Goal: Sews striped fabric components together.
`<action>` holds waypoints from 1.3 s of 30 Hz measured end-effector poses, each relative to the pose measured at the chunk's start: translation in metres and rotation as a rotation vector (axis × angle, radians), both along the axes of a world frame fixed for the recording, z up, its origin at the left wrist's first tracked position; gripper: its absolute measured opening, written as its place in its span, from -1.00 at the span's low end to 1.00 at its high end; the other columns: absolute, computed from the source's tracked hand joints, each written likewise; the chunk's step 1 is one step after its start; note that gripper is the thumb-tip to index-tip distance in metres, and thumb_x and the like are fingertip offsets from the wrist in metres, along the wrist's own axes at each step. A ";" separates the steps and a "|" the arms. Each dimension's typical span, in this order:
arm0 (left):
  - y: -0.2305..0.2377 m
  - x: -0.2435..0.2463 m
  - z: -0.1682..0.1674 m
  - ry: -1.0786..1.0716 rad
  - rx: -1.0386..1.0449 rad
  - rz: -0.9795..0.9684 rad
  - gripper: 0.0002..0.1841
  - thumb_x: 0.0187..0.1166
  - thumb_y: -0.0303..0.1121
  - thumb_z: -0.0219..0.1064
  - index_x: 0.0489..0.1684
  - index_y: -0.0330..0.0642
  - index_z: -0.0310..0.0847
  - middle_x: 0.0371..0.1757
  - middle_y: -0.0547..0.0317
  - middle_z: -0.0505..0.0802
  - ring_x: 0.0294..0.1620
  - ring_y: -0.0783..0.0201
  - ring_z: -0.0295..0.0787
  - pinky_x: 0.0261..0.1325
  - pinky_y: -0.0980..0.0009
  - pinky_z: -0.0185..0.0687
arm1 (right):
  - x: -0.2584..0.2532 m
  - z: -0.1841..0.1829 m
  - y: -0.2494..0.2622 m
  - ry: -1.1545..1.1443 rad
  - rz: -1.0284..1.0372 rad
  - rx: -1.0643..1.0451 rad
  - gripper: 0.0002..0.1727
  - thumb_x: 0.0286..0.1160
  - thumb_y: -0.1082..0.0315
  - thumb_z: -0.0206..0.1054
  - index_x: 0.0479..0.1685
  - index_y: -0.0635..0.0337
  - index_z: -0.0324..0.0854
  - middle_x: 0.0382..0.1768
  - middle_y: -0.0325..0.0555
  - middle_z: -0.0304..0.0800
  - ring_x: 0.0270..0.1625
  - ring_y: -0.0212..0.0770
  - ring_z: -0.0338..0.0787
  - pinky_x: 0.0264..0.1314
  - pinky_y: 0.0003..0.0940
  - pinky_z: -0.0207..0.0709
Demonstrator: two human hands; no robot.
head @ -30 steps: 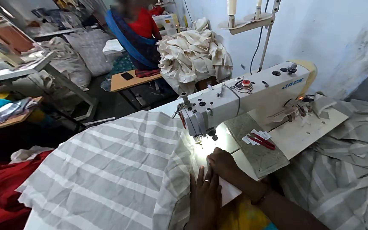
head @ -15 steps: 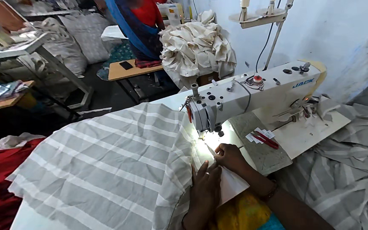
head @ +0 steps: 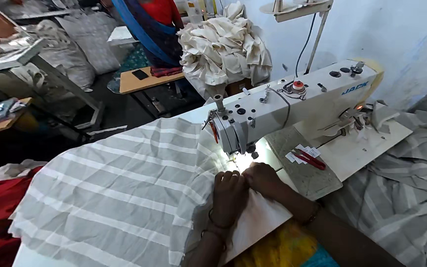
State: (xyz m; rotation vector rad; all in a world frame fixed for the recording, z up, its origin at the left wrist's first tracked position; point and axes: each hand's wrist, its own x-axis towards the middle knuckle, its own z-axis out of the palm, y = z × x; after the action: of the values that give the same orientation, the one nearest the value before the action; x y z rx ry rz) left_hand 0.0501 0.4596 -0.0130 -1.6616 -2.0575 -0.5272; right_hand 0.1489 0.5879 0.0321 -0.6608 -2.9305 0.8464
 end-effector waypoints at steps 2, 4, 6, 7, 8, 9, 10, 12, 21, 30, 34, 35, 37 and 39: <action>0.009 -0.010 0.005 -0.090 -0.054 -0.043 -0.87 0.35 -0.35 0.50 -0.40 -0.24 0.80 -0.25 -0.04 0.86 -0.11 -0.05 0.84 0.02 0.00 0.71 | -0.001 0.001 0.016 -0.022 0.070 -0.013 -0.74 0.57 0.23 0.35 0.09 0.03 0.86 0.09 0.09 0.80 0.33 0.16 0.67 0.24 0.15 0.57; 0.012 -0.017 0.005 -0.353 -0.070 -0.030 -0.87 0.44 -0.39 0.45 -0.34 -0.29 0.79 -0.19 -0.07 0.85 -0.08 -0.07 0.83 0.04 -0.02 0.75 | 0.001 -0.012 0.025 0.113 0.089 -0.004 -0.74 0.50 0.17 0.43 0.04 0.03 0.87 0.09 0.13 0.77 0.33 0.21 0.62 0.24 0.18 0.52; 0.012 -0.024 0.001 -0.488 -0.028 -0.013 -0.87 0.47 -0.36 0.42 -0.34 -0.24 0.79 -0.20 0.03 0.83 -0.13 0.03 0.80 -0.02 0.03 0.74 | 0.000 -0.026 0.025 0.266 0.081 0.076 -0.84 0.47 0.23 0.47 -0.10 0.04 0.86 -0.07 0.08 0.78 0.20 0.17 0.69 0.12 0.12 0.57; 0.011 -0.025 -0.001 -0.459 -0.015 0.002 -0.85 0.45 -0.30 0.42 -0.36 -0.19 0.80 -0.21 0.08 0.83 -0.15 0.06 0.79 -0.04 0.05 0.73 | 0.001 -0.028 0.024 0.297 0.078 0.098 -0.88 0.48 0.27 0.46 -0.15 0.05 0.85 -0.12 0.05 0.78 0.16 0.14 0.70 0.10 0.08 0.58; 0.009 -0.024 -0.003 -0.395 -0.007 0.023 -0.80 0.43 -0.21 0.43 -0.36 -0.16 0.81 -0.20 0.10 0.85 -0.13 0.06 0.80 -0.03 0.03 0.70 | 0.001 -0.026 0.024 0.304 0.084 0.111 -0.91 0.50 0.31 0.45 -0.19 0.07 0.84 -0.16 0.03 0.77 0.13 0.12 0.71 0.08 0.04 0.59; 0.006 -0.021 -0.003 -0.313 -0.004 0.049 -0.70 0.41 -0.06 0.42 -0.33 -0.13 0.83 -0.16 0.09 0.87 -0.09 0.04 0.81 0.00 0.01 0.69 | 0.002 -0.024 0.024 0.296 0.096 0.115 -0.90 0.52 0.33 0.42 -0.21 0.09 0.83 -0.18 0.02 0.77 0.11 0.10 0.72 0.08 0.02 0.60; 0.004 -0.020 -0.004 -0.246 0.004 0.076 -0.61 0.37 0.06 0.40 -0.31 -0.12 0.85 -0.15 0.07 0.87 -0.08 0.01 0.81 -0.02 -0.02 0.68 | 0.001 -0.022 0.025 0.283 0.112 0.120 -0.89 0.55 0.33 0.39 -0.21 0.10 0.83 -0.18 0.01 0.78 0.11 0.08 0.73 0.10 0.01 0.61; 0.002 -0.018 -0.005 -0.179 0.015 0.106 -0.66 0.45 -0.02 0.35 -0.42 -0.11 0.84 -0.25 0.05 0.85 -0.17 -0.02 0.81 -0.14 -0.01 0.68 | -0.001 -0.020 0.027 0.260 0.137 0.131 -0.86 0.60 0.33 0.34 -0.18 0.08 0.84 -0.18 -0.01 0.80 0.11 0.04 0.75 0.12 -0.02 0.62; 0.004 -0.017 -0.004 -0.295 0.049 0.198 -0.86 0.42 -0.28 0.43 -0.35 -0.09 0.89 -0.27 0.08 0.83 -0.30 0.06 0.82 -0.35 0.09 0.72 | -0.002 -0.025 0.037 0.405 0.152 0.143 -0.87 0.46 0.25 0.49 -0.19 0.05 0.92 -0.19 -0.05 0.85 -0.04 -0.10 0.84 -0.02 -0.16 0.71; 0.007 -0.018 0.002 -0.231 -0.035 0.295 -0.77 0.38 -0.21 0.36 -0.49 -0.19 0.77 0.28 -0.09 0.82 0.43 -0.21 0.65 0.38 -0.22 0.47 | -0.014 -0.034 0.050 0.367 0.245 0.117 -0.75 0.59 0.19 0.31 -0.24 0.13 0.83 -0.35 -0.05 0.83 -0.19 -0.07 0.84 -0.13 -0.06 0.68; 0.016 -0.032 0.005 -0.375 -0.146 0.343 -0.66 0.43 -0.14 0.40 -0.57 -0.26 0.71 0.47 -0.18 0.71 0.61 -0.28 0.45 0.51 -0.30 0.28 | -0.031 0.000 0.056 0.006 -0.011 -0.213 -0.60 0.44 0.13 0.55 -0.25 0.40 0.73 -0.20 0.21 0.79 -0.01 0.14 0.78 0.10 0.17 0.57; 0.017 -0.034 0.006 -0.405 -0.158 0.339 -0.64 0.44 -0.12 0.42 -0.59 -0.26 0.71 0.53 -0.16 0.68 0.65 -0.26 0.40 0.55 -0.30 0.24 | -0.027 0.008 0.048 0.029 -0.052 -0.205 -0.62 0.44 0.17 0.55 -0.19 0.41 0.73 -0.15 0.23 0.79 0.04 0.16 0.79 0.14 0.16 0.58; 0.017 -0.037 0.006 -0.437 -0.160 0.335 -0.63 0.44 -0.13 0.45 -0.61 -0.26 0.70 0.56 -0.13 0.66 0.69 -0.24 0.37 0.56 -0.30 0.21 | -0.012 0.000 0.024 0.269 -0.061 0.003 -0.76 0.49 0.29 0.47 -0.15 0.35 0.80 -0.15 0.17 0.84 0.02 0.12 0.84 0.09 0.07 0.67; 0.017 -0.038 0.007 -0.450 -0.166 0.341 -0.63 0.45 -0.11 0.46 -0.62 -0.23 0.69 0.57 -0.08 0.66 0.69 -0.21 0.37 0.56 -0.29 0.20 | -0.007 -0.022 0.000 0.320 -0.005 0.380 -0.82 0.50 0.38 0.37 -0.08 0.22 0.83 -0.04 0.06 0.85 0.11 0.07 0.82 0.03 0.02 0.67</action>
State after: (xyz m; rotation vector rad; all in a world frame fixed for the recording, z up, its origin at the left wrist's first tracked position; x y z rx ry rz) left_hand 0.0124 0.4766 -0.0061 -1.3134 -2.7078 -0.6723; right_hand 0.1423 0.5881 0.0096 -0.4541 -2.6817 0.3352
